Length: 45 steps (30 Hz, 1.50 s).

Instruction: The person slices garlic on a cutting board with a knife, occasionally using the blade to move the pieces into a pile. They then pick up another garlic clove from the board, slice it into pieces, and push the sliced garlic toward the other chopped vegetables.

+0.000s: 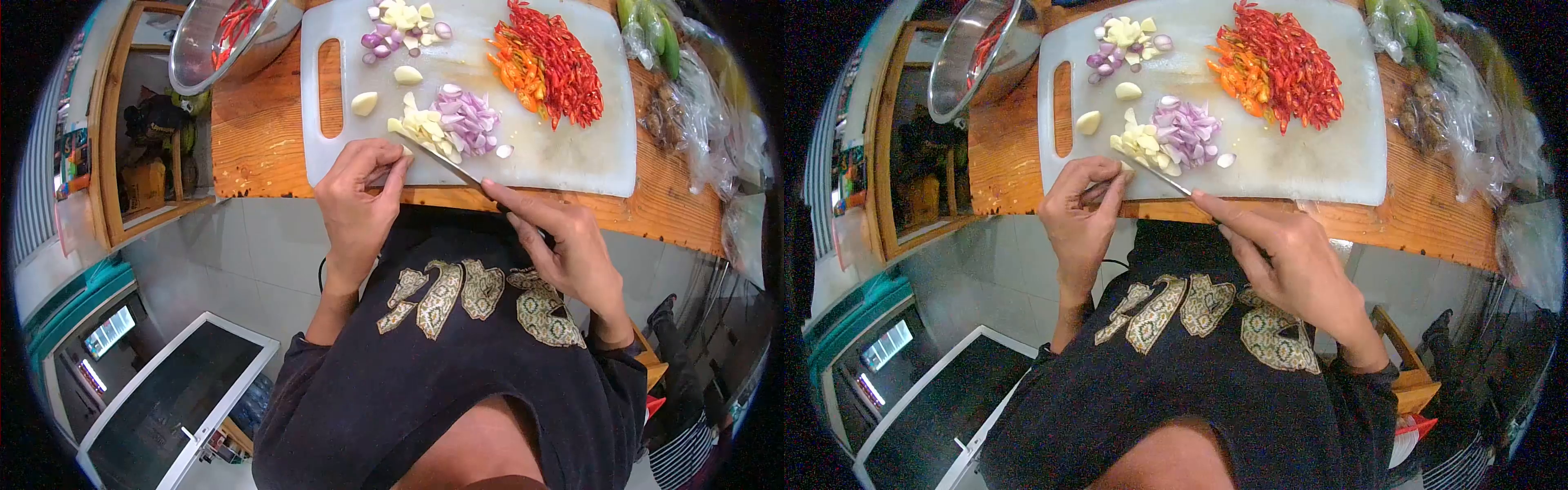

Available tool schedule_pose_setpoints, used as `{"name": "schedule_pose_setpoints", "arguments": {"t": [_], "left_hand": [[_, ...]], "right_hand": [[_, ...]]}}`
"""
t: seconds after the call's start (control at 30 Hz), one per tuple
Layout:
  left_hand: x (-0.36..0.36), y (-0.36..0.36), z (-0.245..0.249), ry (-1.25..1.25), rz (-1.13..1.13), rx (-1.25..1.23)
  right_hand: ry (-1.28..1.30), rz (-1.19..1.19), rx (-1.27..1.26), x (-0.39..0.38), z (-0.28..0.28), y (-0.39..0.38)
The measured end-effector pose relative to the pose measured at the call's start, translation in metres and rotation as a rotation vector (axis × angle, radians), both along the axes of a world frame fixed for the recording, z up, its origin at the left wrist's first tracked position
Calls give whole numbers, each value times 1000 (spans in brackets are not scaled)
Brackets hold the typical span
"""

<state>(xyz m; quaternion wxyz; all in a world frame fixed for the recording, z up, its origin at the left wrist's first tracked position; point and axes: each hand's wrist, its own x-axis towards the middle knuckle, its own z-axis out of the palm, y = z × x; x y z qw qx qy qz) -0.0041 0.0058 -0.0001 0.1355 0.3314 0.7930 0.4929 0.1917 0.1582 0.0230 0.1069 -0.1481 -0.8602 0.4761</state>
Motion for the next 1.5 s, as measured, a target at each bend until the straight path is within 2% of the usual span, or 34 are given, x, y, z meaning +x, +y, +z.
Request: {"name": "schedule_pose_setpoints", "arguments": {"t": [0.07, 0.47, 0.67, 0.87, 1.03, 1.17, 1.23, 1.33, 1.5], "left_hand": [[0, -1, 0, 2, -13, -19], [-1, 0, 2, 36, -33, -17], [0, 0, 1, 46, -16, 6], [-1, 0, 0, 22, -12, 31], [-6, -5, 5, 13, 7, -46], [-10, -6, 8, 110, 16, -75], [-8, -2, 10, 140, 24, -46], [-6, -1, 11, 334, -3, -55], [4, 16, 23, 491, -209, -22]], "right_hand": [[-123, 31, -69, 0, 9, -1], [-150, 29, -124, -5, 11, -5], [-2, 8, 20, -16, -10, -17], [-169, 18, 86, -1, 5, -14], [-154, 17, 205, 5, 7, -9], [-13, -86, 340, 1, 18, -5], [-54, -119, 428, 4, 21, -2], [-80, -139, 516, 8, 22, 4], [-58, -142, 557, 11, 20, 4]]}}
